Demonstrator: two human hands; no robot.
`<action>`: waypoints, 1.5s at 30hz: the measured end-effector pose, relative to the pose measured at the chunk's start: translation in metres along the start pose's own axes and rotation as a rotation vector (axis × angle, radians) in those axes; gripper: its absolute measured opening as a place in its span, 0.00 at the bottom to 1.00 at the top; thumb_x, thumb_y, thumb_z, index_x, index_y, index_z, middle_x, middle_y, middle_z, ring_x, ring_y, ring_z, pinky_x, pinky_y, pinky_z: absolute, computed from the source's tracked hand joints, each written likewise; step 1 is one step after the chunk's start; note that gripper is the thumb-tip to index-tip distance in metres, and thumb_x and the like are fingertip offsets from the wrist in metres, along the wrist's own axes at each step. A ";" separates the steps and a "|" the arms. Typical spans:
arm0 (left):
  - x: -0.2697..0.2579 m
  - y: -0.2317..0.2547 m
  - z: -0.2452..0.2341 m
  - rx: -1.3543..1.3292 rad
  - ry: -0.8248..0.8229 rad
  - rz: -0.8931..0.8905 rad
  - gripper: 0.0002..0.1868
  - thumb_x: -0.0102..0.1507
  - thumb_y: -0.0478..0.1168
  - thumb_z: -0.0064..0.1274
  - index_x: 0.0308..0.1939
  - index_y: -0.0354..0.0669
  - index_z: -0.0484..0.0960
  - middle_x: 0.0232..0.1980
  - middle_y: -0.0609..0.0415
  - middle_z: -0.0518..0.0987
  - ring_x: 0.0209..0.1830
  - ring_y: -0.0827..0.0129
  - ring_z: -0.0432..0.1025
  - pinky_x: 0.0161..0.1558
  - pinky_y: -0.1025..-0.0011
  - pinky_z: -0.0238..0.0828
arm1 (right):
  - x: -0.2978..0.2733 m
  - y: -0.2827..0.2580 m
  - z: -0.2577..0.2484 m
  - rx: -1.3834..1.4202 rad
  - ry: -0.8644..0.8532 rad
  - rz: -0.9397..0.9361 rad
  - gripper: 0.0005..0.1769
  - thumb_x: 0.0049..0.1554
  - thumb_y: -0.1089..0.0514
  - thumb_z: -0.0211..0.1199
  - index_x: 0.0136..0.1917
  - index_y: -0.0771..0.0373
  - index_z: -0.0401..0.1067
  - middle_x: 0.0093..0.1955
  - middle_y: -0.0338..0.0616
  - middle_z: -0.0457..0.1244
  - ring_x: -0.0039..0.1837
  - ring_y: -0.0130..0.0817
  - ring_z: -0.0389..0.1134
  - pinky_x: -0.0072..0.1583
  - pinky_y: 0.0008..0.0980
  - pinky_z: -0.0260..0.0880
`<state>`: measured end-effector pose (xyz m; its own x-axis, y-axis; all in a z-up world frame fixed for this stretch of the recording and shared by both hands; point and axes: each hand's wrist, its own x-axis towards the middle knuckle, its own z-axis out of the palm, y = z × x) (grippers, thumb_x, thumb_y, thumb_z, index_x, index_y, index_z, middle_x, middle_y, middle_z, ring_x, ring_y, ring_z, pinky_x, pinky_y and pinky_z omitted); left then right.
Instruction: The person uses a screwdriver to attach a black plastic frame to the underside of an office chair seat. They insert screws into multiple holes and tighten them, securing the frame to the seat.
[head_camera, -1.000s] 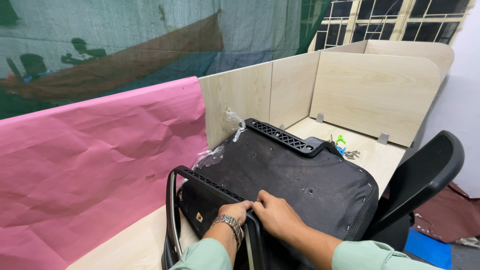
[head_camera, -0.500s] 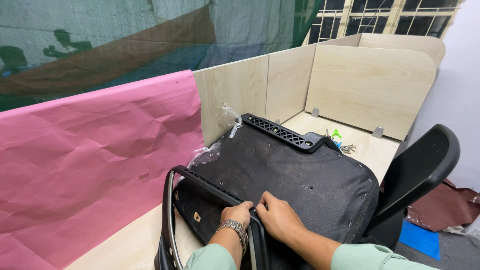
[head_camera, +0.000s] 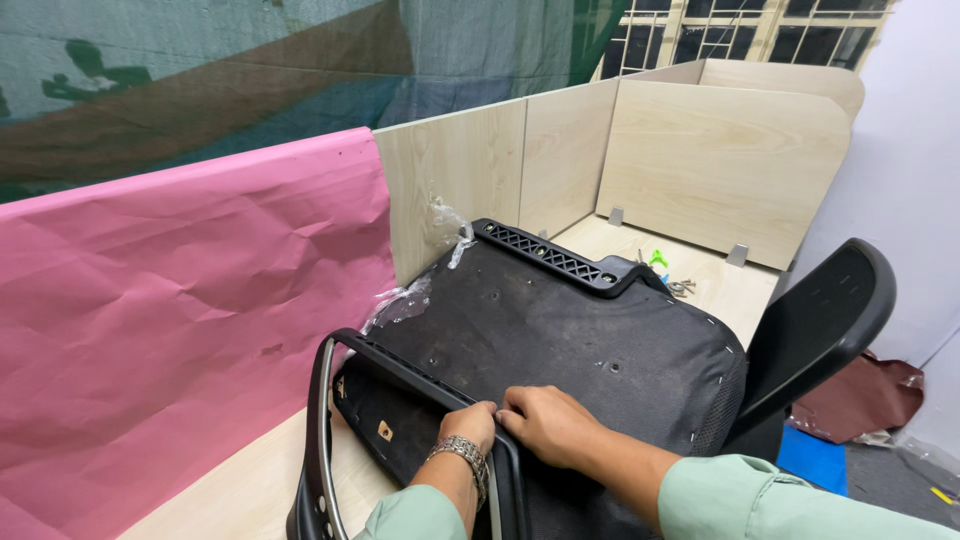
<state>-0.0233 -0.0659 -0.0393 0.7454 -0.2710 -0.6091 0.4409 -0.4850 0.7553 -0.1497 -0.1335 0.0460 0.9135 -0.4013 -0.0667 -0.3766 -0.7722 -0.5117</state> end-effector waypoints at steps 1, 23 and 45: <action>0.000 0.000 0.001 -0.005 -0.020 0.013 0.28 0.58 0.49 0.61 0.56 0.32 0.84 0.60 0.39 0.82 0.61 0.53 0.78 0.63 0.63 0.71 | -0.001 -0.001 0.000 0.017 0.016 -0.011 0.15 0.58 0.50 0.58 0.50 0.62 0.75 0.40 0.52 0.70 0.45 0.46 0.72 0.50 0.45 0.70; -0.129 0.064 0.028 0.108 0.362 0.206 0.28 0.68 0.42 0.52 0.59 0.19 0.61 0.40 0.29 0.85 0.25 0.50 0.83 0.23 0.60 0.78 | -0.029 0.128 -0.166 0.890 -0.268 0.248 0.08 0.59 0.54 0.63 0.44 0.59 0.70 0.38 0.45 0.72 0.27 0.23 0.60 0.29 0.25 0.59; -0.173 0.211 0.180 0.735 -0.013 0.597 0.21 0.64 0.40 0.50 0.55 0.28 0.70 0.45 0.38 0.85 0.32 0.56 0.84 0.37 0.64 0.83 | 0.032 0.205 -0.244 0.490 -0.177 0.318 0.06 0.57 0.57 0.62 0.42 0.61 0.71 0.34 0.44 0.72 0.28 0.29 0.63 0.30 0.30 0.61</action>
<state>-0.1493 -0.2714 0.1823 0.7384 -0.6507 -0.1770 -0.4405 -0.6642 0.6040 -0.2346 -0.4245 0.1479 0.7956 -0.4543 -0.4008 -0.5588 -0.2950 -0.7750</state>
